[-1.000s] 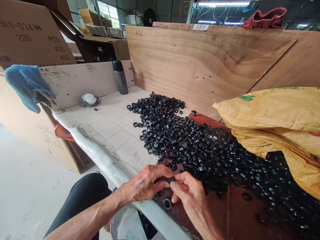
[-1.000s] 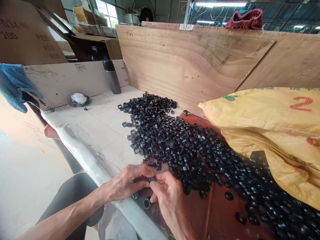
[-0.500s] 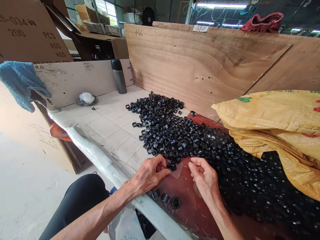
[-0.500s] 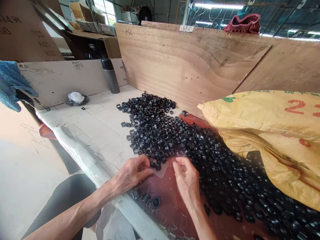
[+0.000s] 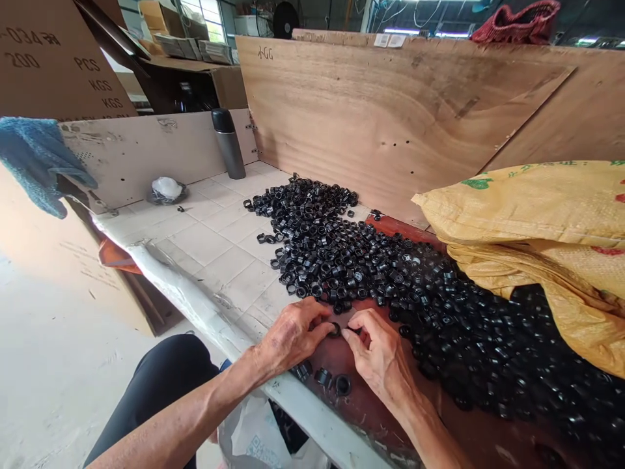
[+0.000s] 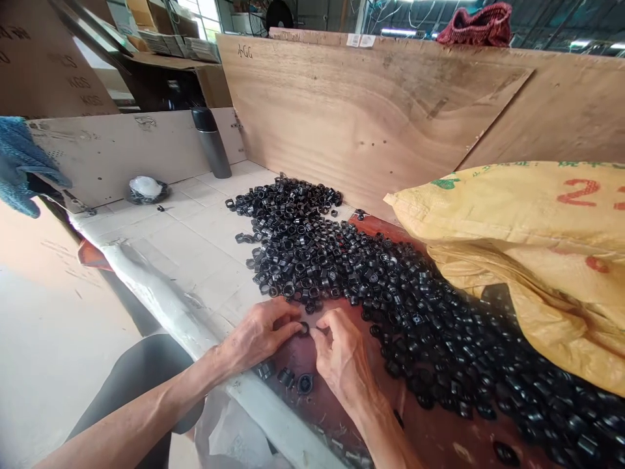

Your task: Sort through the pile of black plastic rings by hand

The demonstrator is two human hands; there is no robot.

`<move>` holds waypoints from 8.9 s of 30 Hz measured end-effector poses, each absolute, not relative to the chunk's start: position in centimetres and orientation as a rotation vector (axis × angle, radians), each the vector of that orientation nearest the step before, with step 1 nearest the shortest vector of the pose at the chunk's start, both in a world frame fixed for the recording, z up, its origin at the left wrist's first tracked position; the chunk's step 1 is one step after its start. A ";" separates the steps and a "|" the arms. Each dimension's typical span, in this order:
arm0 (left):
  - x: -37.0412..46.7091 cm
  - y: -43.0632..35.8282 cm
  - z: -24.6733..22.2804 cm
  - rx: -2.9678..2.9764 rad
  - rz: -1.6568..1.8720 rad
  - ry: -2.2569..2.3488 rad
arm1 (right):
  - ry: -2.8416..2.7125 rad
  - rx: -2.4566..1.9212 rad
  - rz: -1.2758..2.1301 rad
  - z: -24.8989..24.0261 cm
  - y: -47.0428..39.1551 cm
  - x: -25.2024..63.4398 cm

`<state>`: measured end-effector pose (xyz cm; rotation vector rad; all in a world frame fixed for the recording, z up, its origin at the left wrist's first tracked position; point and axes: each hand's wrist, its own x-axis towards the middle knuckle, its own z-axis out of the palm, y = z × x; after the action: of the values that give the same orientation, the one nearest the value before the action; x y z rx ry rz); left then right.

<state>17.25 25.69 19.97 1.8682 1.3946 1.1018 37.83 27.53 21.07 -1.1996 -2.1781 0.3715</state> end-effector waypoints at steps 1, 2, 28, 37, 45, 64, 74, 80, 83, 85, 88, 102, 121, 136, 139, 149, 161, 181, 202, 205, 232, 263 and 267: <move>17.2 25.6 20.0 1.834 1.102 1.396 | -2.139 -1.248 0.391 21.1 27.5 37.9; 17.2 25.4 20.0 1.806 1.104 1.399 | -2.089 -1.298 0.432 21.2 27.5 38.0; 16.4 25.7 19.1 1.759 1.278 0.927 | -1.897 -1.201 0.881 21.5 26.2 37.3; 16.4 25.5 19.0 1.635 1.281 0.816 | -1.975 -1.208 0.695 21.3 25.9 37.2; 16.3 25.3 19.2 1.716 1.265 0.824 | -2.125 -1.152 0.432 21.1 25.6 37.2; 16.5 24.8 20.3 1.543 1.237 0.823 | -2.136 -0.975 0.461 22.1 25.3 36.7; 16.5 24.8 19.8 1.528 1.201 0.793 | -2.122 -1.086 0.517 22.7 25.2 36.4; 16.4 24.7 19.9 1.527 1.221 0.848 | -2.120 -1.120 0.592 23.2 24.8 36.4; 16.4 24.7 20.1 1.526 1.180 0.841 | -2.122 -1.157 0.667 23.5 24.7 36.6; 16.4 24.6 20.2 1.489 1.159 0.822 | -2.093 -1.181 0.640 23.5 24.8 36.6; 16.5 24.7 20.1 1.379 1.150 0.779 | -2.090 -1.082 0.648 23.1 25.1 36.6; 16.6 24.8 19.6 1.335 1.181 0.778 | -2.150 -1.199 0.586 23.5 24.8 36.7; 16.0 24.2 19.4 1.461 1.126 0.808 | -2.129 -1.163 0.560 22.8 24.9 36.3; 15.9 24.2 19.1 1.864 1.167 0.879 | -1.816 -1.293 1.182 22.0 24.7 35.7; 15.5 24.0 19.3 2.147 1.088 0.857 | -1.790 -1.336 1.328 21.7 24.7 35.7; 13.8 23.5 20.6 1.859 1.050 1.209 | -2.156 -1.175 0.510 20.8 27.1 36.7; 15.7 26.3 18.8 2.249 1.036 1.347 | -2.255 -1.179 0.244 19.7 28.1 37.3; 15.7 25.4 19.7 1.528 1.148 0.866 | -2.065 -0.921 0.560 21.0 26.8 36.6; 15.0 26.0 19.1 1.965 1.343 0.833 | -2.020 -1.076 0.542 21.1 25.7 36.2; 15.0 26.0 19.1 1.969 1.329 0.813 | -2.066 -1.071 0.533 21.2 25.6 36.3; 15.1 25.5 19.9 1.781 1.261 0.903 | -2.119 -1.083 0.690 23.4 25.2 36.0; 17.9 28.5 19.7 2.377 0.850 1.565 | -2.272 -1.112 0.281 20.2 27.5 37.0; 18.0 28.6 19.3 2.489 0.882 1.596 | -2.144 -1.214 0.324 20.3 27.4 37.4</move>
<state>17.96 28.59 19.32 2.4891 1.5959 0.8819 37.42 27.40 20.29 -1.2142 -2.1440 0.3241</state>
